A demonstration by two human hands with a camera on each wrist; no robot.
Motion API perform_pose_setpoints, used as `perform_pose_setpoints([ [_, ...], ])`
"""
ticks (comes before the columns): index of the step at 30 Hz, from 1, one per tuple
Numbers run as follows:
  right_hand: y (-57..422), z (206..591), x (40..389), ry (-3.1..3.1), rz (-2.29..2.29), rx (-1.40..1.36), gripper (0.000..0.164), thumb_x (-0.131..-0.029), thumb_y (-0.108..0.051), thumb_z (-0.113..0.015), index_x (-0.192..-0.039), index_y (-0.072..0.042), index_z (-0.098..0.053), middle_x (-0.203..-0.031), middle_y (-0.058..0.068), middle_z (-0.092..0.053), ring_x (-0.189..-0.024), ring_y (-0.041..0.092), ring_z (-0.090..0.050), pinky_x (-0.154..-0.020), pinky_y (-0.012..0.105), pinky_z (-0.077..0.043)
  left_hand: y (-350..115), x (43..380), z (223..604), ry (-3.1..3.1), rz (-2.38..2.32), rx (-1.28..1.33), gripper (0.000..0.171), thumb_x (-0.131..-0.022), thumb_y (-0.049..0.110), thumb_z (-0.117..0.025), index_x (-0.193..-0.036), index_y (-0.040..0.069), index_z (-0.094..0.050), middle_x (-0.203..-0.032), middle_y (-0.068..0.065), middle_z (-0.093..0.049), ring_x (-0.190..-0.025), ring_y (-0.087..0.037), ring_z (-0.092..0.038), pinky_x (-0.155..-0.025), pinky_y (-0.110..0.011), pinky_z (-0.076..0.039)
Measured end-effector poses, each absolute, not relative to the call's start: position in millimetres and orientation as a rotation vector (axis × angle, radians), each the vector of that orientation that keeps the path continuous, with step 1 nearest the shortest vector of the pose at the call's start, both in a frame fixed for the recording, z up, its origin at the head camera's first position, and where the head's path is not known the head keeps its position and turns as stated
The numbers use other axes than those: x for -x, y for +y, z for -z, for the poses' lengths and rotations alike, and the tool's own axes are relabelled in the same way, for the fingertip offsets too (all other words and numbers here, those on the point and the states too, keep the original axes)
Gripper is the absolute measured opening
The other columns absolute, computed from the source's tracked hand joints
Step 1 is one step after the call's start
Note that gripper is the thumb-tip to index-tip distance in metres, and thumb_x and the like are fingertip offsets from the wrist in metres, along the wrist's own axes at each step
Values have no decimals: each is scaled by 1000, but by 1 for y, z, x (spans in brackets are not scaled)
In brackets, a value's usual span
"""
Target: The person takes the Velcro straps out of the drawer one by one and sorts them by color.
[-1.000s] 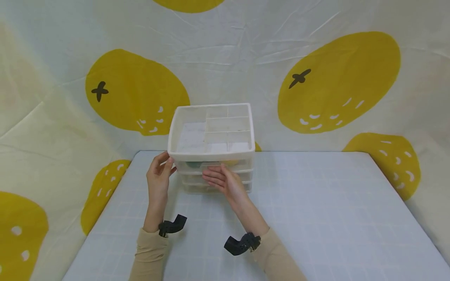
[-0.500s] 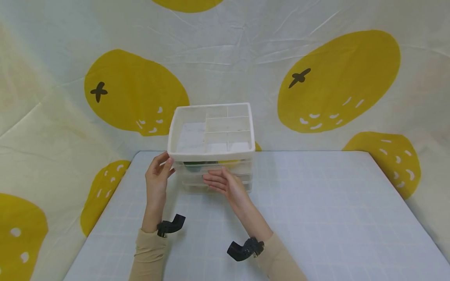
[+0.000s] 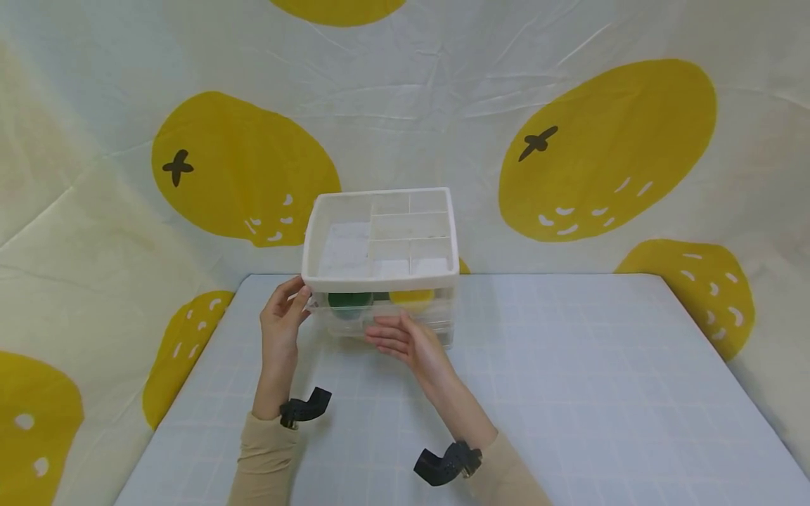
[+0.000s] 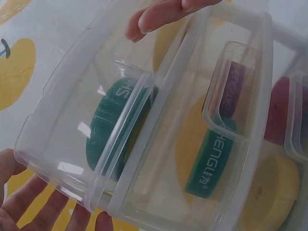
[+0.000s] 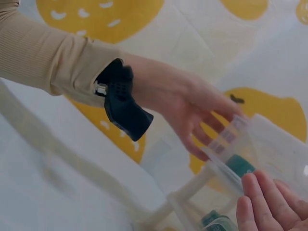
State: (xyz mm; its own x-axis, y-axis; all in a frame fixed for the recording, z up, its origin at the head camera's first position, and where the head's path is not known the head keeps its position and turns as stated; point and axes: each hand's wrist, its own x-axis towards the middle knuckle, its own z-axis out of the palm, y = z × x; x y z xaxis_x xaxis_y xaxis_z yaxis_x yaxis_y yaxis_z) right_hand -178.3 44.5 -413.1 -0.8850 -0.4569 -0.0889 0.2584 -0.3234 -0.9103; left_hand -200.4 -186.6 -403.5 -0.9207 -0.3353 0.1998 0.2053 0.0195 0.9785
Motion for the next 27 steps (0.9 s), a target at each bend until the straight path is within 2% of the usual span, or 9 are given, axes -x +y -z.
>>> perform_pose_setpoints([
  [9, 46, 413, 168, 1450, 2228, 218, 60, -106, -38, -26, -138, 10, -42, -111, 0, -72, -105, 12, -68, -95, 27, -54, -191, 202, 405, -1974, 1953, -102, 35, -90, 34, -67, -121, 18, -64, -118, 5, -61, -104, -16, -60, -86, -19, -54],
  [17, 53, 417, 157, 1426, 2200, 300, 60, -106, -39, -27, -140, 10, -40, -109, -2, -73, -106, 12, -68, -96, 27, -54, -193, 202, 406, -1970, 1967, -64, 36, -90, 33, -66, -122, 17, -63, -118, 5, -61, -105, -16, -60, -96, -34, -54],
  [24, 56, 419, 151, 1459, 2130, 377, 58, -107, -37, -25, -141, 7, -39, -112, -3, -72, -108, 12, -67, -97, 27, -53, -194, 203, 406, -1949, 1968, -45, 34, -90, 29, -67, -121, 14, -64, -114, 6, -62, -107, -28, -60, -86, -21, -56],
  [27, 57, 420, 147, 1476, 2102, 379, 58, -106, -38, -26, -142, 7, -39, -114, -1, -71, -109, 13, -66, -97, 27, -52, -195, 203, 406, -1947, 1965, -46, 35, -90, 30, -68, -120, 14, -64, -113, 6, -62, -108, -31, -60, -86, -22, -56],
])
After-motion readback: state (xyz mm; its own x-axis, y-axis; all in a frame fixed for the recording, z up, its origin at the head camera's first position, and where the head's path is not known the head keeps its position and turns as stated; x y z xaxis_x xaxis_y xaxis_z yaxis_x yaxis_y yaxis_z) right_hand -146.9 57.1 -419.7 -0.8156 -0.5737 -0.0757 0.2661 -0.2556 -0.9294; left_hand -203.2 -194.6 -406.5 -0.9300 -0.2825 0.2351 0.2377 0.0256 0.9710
